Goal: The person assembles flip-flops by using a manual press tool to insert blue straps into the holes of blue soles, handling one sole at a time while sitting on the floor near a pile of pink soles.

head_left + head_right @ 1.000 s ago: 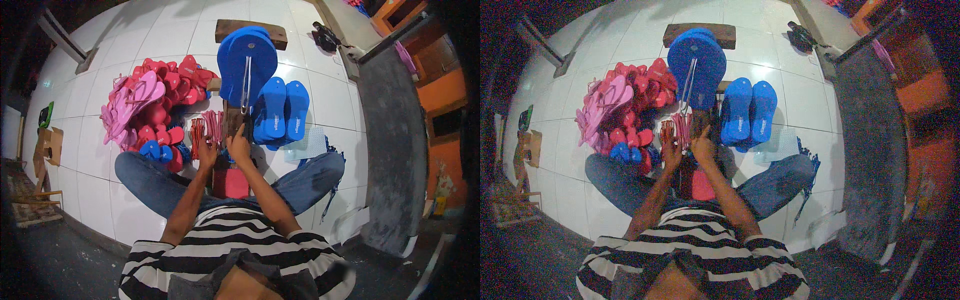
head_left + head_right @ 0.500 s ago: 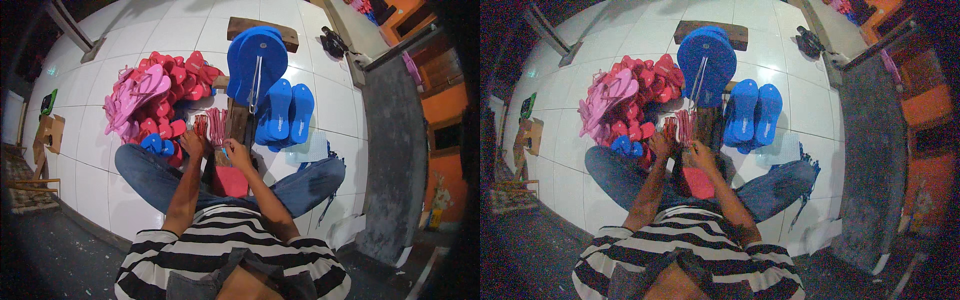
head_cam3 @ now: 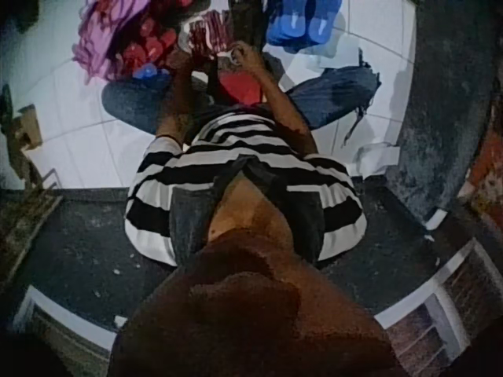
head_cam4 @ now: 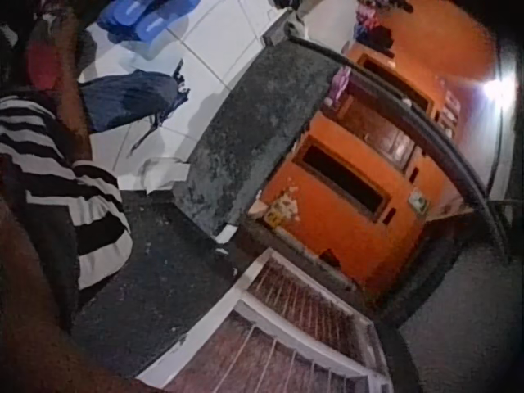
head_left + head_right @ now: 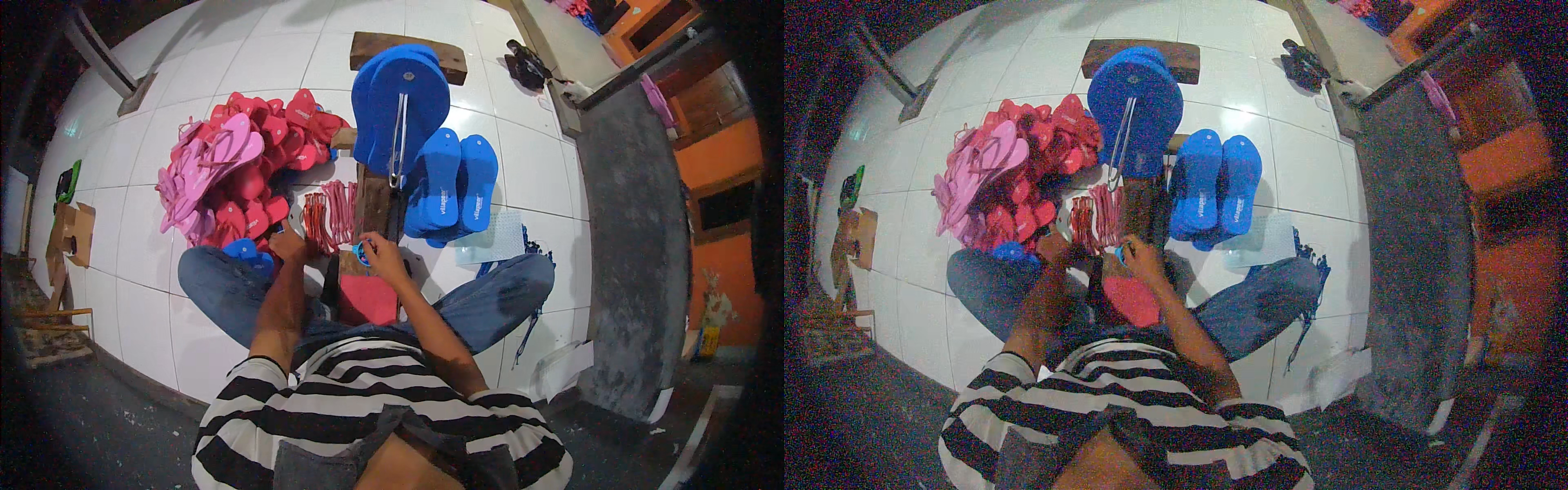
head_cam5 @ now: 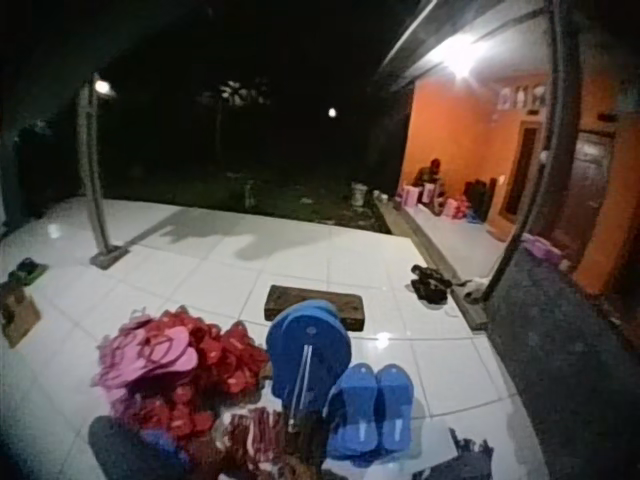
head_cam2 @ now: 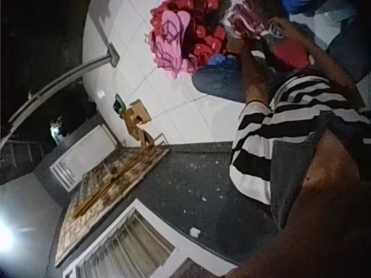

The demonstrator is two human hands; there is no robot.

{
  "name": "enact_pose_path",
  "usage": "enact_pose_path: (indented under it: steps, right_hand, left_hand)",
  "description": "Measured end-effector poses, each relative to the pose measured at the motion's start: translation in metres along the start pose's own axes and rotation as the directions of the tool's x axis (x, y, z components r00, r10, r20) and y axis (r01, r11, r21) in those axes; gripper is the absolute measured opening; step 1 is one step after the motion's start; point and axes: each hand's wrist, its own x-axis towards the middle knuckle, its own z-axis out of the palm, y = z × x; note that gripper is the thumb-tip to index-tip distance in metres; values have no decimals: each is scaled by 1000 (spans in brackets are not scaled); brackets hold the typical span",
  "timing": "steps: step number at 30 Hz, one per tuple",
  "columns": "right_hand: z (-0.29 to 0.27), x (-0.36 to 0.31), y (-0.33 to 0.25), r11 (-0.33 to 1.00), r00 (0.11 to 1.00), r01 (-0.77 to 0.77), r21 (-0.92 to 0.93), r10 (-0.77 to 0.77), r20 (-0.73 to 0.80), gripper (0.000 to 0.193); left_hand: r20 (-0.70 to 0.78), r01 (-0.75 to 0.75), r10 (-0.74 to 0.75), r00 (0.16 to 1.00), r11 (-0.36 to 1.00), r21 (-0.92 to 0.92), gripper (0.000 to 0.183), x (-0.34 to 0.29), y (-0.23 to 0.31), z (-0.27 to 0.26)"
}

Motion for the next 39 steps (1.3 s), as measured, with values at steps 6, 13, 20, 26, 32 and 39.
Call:
enact_pose_path:
  steps: [6, 13, 20, 26, 32, 39]
  right_hand:
    - [-6, 1, 0, 995, 987, 53, -85, -65, -147, 21]
    - [2, 0, -18, 941, 976, -216, -260, 201, -86, 41]
    - [6, -3, 26, 941, 963, -248, -230, 264, 43, 30]
    - [-23, 10, -58, 981, 966, 188, 39, -178, -189, 23]
    - [-25, 5, -87, 950, 990, 138, 279, -131, -43, 27]
    - [-23, 3, -83, 899, 989, 115, 422, -66, -129, 27]
  left_hand:
    - [260, 77, -49, 964, 992, -96, 68, 5, 3, -14]
    - [446, 12, 185, 876, 915, -403, 81, 65, -37, -12]
    - [595, 234, 441, 672, 636, -736, 65, -14, 41, -137]
    - [546, 531, 586, 599, 220, -819, 47, -55, 49, -159]
    - [420, 246, 613, 669, 351, -904, 46, -84, 73, -175]
    - [731, 783, 544, 412, 199, -589, 48, -86, 59, -174]
